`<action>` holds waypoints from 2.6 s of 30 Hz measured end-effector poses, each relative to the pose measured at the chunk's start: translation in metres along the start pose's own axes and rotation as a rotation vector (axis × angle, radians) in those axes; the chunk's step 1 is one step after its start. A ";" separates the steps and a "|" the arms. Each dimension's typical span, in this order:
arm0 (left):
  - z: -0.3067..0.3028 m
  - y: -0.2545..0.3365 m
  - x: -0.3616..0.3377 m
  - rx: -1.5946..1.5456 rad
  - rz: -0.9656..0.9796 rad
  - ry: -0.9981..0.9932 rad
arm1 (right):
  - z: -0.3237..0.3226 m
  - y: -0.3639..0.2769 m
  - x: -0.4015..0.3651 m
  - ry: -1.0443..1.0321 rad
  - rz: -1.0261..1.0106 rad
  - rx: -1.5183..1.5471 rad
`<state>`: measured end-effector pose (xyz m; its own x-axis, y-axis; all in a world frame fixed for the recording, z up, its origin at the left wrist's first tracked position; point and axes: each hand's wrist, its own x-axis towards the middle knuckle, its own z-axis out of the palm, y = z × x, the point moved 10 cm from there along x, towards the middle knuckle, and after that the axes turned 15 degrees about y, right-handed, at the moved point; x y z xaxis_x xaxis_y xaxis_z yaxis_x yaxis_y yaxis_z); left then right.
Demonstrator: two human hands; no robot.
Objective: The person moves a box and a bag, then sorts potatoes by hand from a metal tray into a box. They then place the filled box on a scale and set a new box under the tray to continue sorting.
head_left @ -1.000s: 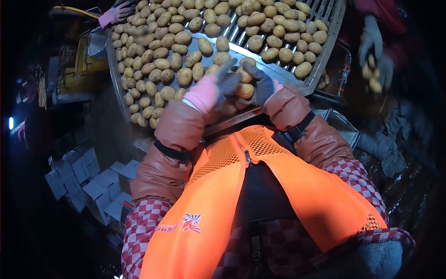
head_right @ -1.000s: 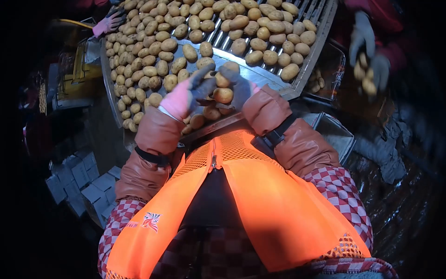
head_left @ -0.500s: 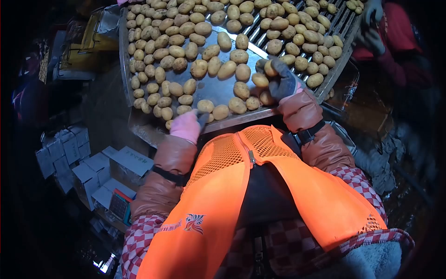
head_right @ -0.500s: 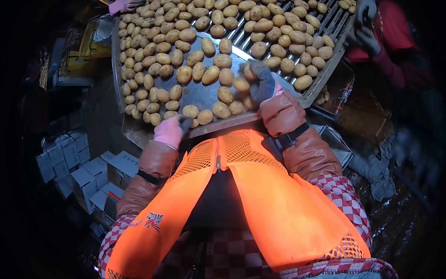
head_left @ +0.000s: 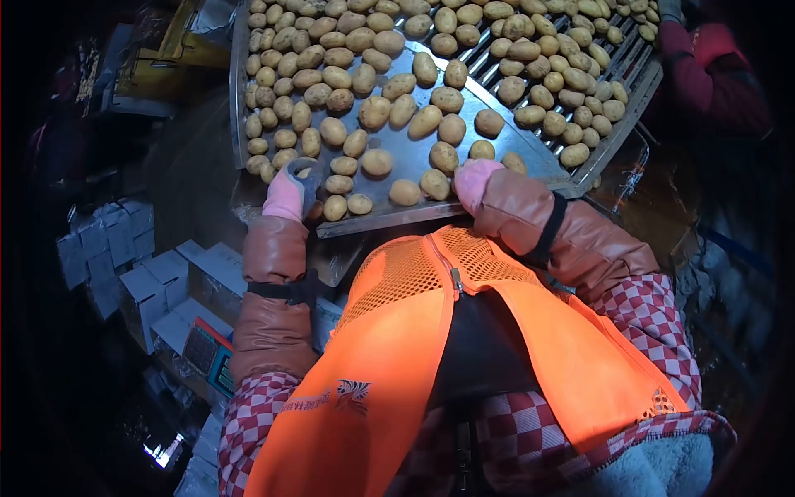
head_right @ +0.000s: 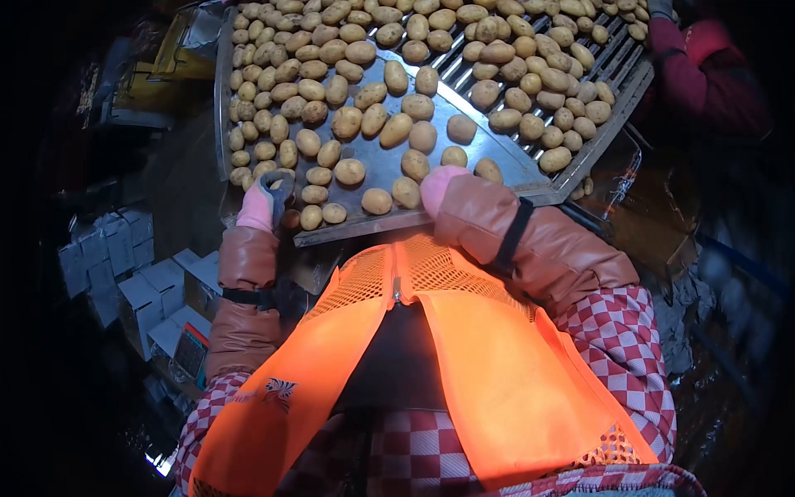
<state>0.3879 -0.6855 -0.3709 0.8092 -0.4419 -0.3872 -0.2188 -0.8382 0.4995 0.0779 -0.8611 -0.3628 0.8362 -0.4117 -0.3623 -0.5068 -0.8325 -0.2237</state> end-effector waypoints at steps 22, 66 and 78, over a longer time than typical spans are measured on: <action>0.074 0.072 -0.088 0.606 0.285 -0.319 | -0.009 -0.021 -0.010 -0.577 0.323 2.499; 0.164 0.272 -0.115 0.606 1.264 -0.016 | -0.023 0.279 -0.248 1.262 1.091 1.417; 0.026 0.059 -0.038 0.301 0.607 0.357 | -0.035 0.083 -0.002 0.194 0.176 0.723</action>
<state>0.3298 -0.7263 -0.3473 0.6157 -0.7654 0.1874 -0.7789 -0.5551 0.2918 0.0409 -0.9425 -0.3490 0.7184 -0.6288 -0.2974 -0.5913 -0.3269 -0.7373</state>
